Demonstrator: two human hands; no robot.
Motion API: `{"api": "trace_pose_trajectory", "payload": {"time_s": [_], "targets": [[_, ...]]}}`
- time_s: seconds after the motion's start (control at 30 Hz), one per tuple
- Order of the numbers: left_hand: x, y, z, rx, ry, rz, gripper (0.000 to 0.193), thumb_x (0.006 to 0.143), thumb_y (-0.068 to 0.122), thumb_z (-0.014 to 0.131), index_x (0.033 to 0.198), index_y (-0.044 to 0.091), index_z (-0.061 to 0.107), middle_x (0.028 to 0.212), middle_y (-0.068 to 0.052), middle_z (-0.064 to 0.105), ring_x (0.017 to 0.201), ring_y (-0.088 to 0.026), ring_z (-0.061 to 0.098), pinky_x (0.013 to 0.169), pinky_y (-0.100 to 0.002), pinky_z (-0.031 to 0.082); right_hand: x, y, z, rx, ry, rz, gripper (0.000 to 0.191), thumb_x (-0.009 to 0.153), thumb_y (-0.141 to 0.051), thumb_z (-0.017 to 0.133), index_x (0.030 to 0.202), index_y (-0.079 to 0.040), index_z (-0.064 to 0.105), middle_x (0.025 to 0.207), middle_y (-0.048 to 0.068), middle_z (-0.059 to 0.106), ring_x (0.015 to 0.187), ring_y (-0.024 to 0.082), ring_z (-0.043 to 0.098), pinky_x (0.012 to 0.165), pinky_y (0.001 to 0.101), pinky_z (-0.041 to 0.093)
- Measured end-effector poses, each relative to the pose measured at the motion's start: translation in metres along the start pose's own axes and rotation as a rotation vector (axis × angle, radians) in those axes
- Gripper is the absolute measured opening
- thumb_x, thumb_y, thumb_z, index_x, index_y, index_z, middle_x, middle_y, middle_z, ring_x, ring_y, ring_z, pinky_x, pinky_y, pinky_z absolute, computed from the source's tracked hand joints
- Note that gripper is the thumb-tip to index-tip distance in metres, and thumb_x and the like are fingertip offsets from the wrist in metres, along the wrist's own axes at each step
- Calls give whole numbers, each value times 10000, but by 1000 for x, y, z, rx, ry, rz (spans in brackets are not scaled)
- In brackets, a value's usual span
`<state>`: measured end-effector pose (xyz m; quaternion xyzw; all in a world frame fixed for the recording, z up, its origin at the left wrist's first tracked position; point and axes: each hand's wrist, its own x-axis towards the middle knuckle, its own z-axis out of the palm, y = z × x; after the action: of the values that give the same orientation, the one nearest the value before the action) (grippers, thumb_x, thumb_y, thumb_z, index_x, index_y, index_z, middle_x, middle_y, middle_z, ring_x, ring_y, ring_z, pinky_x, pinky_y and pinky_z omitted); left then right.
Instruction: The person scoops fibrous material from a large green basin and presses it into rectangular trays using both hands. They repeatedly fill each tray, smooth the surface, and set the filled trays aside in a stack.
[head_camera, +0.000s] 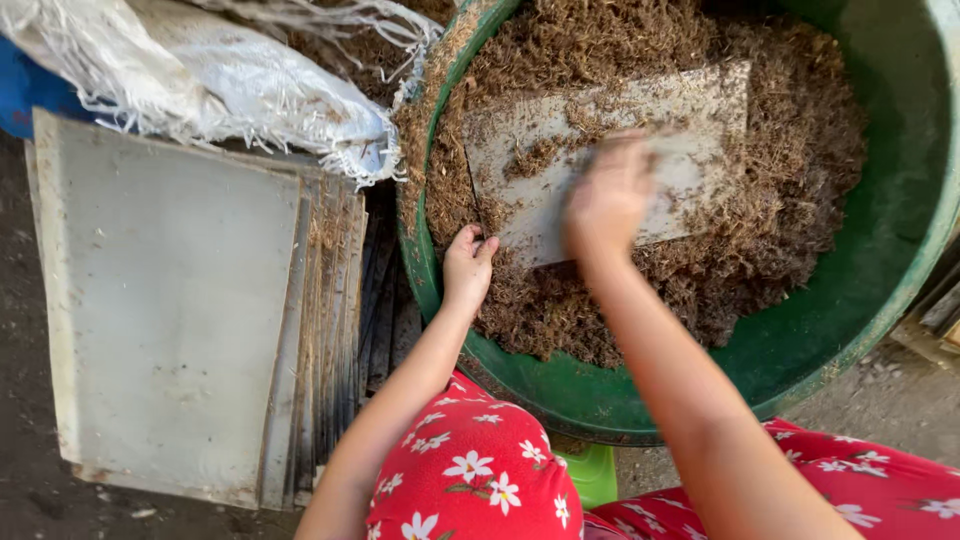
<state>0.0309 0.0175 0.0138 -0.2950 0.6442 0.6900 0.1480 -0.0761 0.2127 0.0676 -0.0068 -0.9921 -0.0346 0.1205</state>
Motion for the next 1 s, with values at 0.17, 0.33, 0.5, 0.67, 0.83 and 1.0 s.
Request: {"api": "trace_pose_trajectory", "payload": {"time_s": [0.17,0.33,0.5,0.67,0.83,1.0], "targets": [[7,-6,-4,85,0,132,329,971,73,655,1257,-62,563,1063,-78,697,953,-136,654,857,-260,513,16,-82,-17,300,-222,-485,562,1047,-279,473,1544,-23,414,1653,213,299,1539,346,275,1256,576,145],[8,-12,2,75,42,90,352,967,116,692,1257,-53,589,1011,-109,733,909,-165,680,825,-290,528,82,25,22,229,-176,-195,578,1015,-263,513,1552,-51,499,1626,169,414,1512,310,346,1218,520,201],[9,7,10,86,67,79,354,934,133,715,1219,-55,621,953,-139,742,850,-214,707,772,-318,547,86,152,37,255,-126,114,532,1063,-242,575,1588,-156,565,1612,182,480,1467,419,378,1154,675,195],[4,36,13,185,105,59,441,927,195,744,1272,-49,617,1083,-191,728,957,-265,706,831,-369,547,131,128,5,163,56,-164,419,1072,-120,558,1471,9,542,1611,275,425,1547,486,294,1219,601,237],[2,45,18,139,84,15,414,916,234,740,1226,-23,643,1030,-188,744,901,-270,716,810,-371,549,170,-10,-58,392,-259,-395,191,1105,-125,626,1245,-37,719,1395,153,682,1375,338,551,1197,488,396],[7,30,23,146,82,58,345,917,231,744,1141,-20,672,988,-189,739,888,-289,708,795,-379,544,108,-105,-81,545,-252,-647,295,1026,-148,628,1298,-68,705,1421,143,642,1396,333,527,1194,522,384]]}}
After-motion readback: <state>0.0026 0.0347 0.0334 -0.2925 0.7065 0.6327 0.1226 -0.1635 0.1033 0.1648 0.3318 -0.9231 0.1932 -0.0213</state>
